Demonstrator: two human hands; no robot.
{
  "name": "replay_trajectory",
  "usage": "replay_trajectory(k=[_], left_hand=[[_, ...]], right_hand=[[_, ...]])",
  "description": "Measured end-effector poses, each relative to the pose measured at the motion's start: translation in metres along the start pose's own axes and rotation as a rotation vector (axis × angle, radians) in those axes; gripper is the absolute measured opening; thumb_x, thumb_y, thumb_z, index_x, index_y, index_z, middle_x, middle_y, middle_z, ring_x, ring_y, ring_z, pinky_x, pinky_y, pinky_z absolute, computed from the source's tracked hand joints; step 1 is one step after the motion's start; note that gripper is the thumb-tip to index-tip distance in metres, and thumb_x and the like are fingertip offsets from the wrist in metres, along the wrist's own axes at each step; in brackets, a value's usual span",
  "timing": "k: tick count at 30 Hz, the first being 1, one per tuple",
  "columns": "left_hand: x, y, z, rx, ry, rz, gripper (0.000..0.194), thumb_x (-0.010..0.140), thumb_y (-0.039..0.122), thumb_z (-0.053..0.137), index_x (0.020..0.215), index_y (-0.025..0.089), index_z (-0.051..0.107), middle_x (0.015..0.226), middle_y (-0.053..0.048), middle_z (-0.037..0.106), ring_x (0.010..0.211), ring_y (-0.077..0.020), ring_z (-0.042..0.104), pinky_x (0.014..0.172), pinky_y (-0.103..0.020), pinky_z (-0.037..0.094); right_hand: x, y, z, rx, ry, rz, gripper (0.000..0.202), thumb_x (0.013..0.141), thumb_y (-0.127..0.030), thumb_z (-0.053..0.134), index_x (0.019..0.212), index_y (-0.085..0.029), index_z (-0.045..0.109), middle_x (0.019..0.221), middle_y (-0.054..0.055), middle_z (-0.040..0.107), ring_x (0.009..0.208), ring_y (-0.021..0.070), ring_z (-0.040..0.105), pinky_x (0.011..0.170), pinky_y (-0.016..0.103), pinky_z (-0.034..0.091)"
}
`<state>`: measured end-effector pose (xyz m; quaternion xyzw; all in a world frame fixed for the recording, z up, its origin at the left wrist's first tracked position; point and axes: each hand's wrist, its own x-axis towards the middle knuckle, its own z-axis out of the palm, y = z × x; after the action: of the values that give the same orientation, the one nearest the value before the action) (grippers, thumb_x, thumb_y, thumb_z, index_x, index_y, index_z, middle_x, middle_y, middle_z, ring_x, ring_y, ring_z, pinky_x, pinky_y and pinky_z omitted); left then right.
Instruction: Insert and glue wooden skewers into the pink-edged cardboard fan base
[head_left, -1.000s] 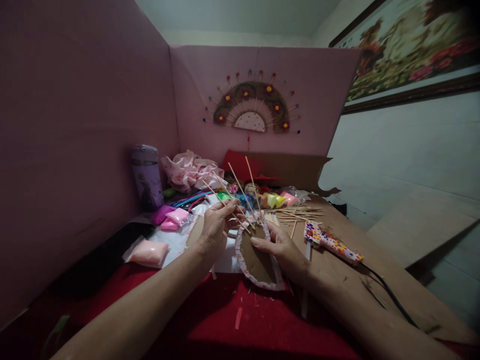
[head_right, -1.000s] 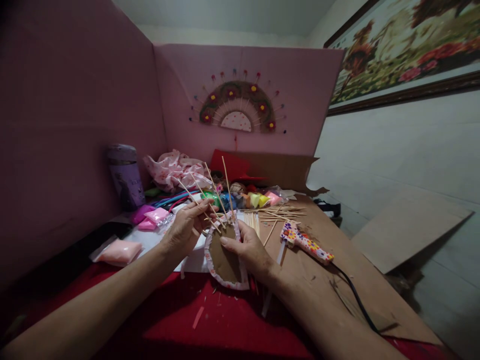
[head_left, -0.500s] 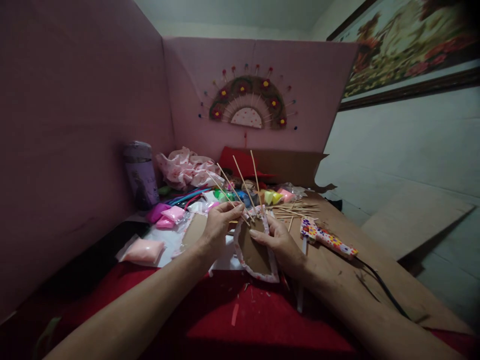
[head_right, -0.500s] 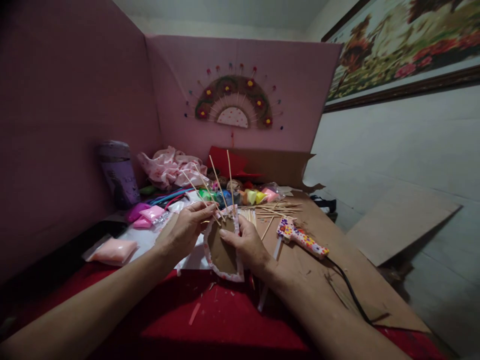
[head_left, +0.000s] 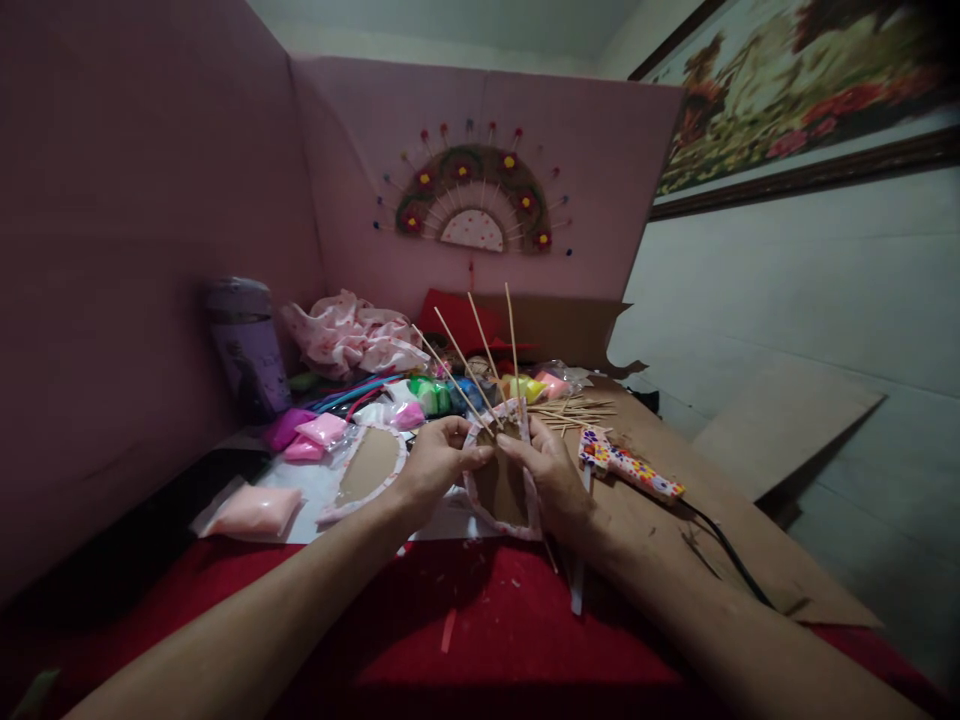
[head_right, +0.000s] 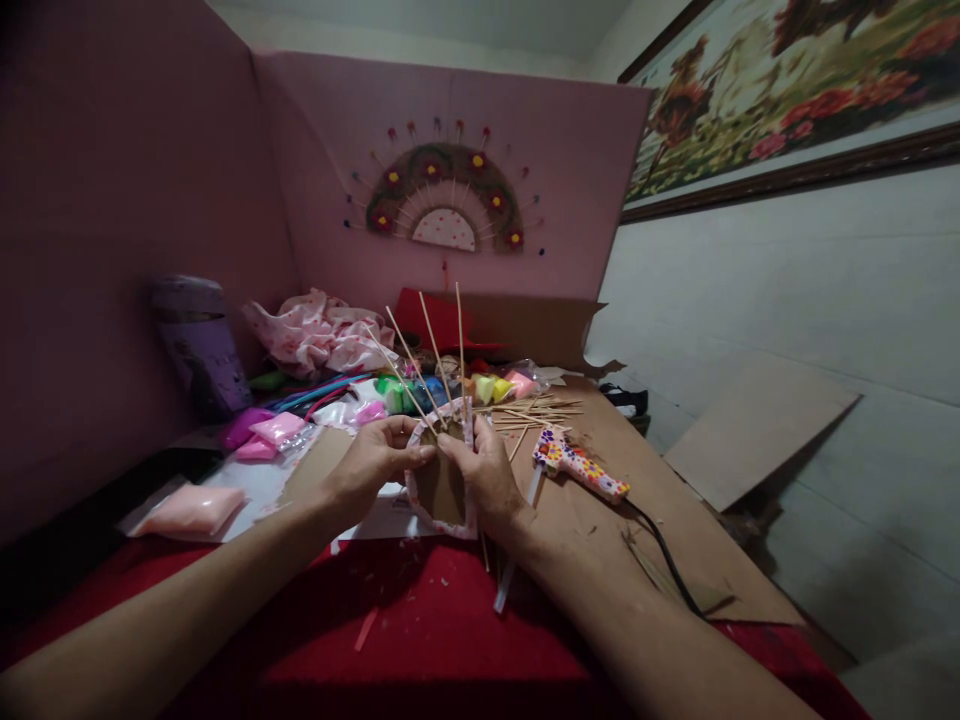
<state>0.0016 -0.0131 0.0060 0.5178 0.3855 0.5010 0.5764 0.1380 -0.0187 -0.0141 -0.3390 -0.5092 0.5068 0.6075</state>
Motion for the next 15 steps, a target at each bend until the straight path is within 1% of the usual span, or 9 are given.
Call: replay_trajectory(k=[3, 6, 11, 15], left_hand=[[0.0, -0.0004, 0.0012, 0.002, 0.004, 0.009, 0.036, 0.044, 0.025, 0.081, 0.068, 0.012, 0.058, 0.057, 0.0, 0.062, 0.047, -0.0095, 0.053, 0.046, -0.021, 0.038], [-0.0005, -0.0007, 0.0015, -0.002, 0.007, 0.011, 0.033, 0.045, 0.023, 0.079, 0.068, 0.012, 0.059, 0.058, -0.001, 0.063, 0.049, -0.0102, 0.054, 0.048, -0.021, 0.04], [-0.0011, -0.0019, 0.0006, 0.025, 0.004, 0.017, 0.035, 0.046, 0.027, 0.08, 0.07, 0.013, 0.058, 0.056, 0.0, 0.062, 0.047, -0.01, 0.053, 0.045, -0.02, 0.036], [-0.0006, -0.0026, 0.0006, 0.011, -0.004, 0.029, 0.039, 0.044, 0.03, 0.082, 0.069, 0.013, 0.057, 0.057, 0.0, 0.062, 0.048, -0.01, 0.053, 0.047, -0.021, 0.038]], right_hand=[[0.0011, -0.0005, -0.0005, 0.003, 0.017, -0.004, 0.022, 0.066, -0.029, 0.066, 0.085, -0.019, 0.059, 0.077, 0.0, 0.063, 0.068, 0.0166, 0.057, 0.063, 0.029, 0.046], [0.0017, -0.0003, -0.001, 0.013, 0.017, 0.006, 0.022, 0.066, -0.03, 0.066, 0.084, -0.019, 0.06, 0.076, 0.0, 0.063, 0.066, 0.0157, 0.057, 0.061, 0.028, 0.046], [0.0018, 0.0014, -0.0016, 0.012, 0.011, 0.014, 0.022, 0.068, -0.03, 0.066, 0.086, -0.018, 0.061, 0.074, 0.0, 0.062, 0.061, 0.0142, 0.055, 0.059, 0.028, 0.046], [0.0017, 0.0019, -0.0021, 0.03, 0.005, 0.023, 0.021, 0.068, -0.029, 0.066, 0.087, -0.019, 0.062, 0.074, 0.0, 0.063, 0.06, 0.0138, 0.055, 0.058, 0.027, 0.046]])
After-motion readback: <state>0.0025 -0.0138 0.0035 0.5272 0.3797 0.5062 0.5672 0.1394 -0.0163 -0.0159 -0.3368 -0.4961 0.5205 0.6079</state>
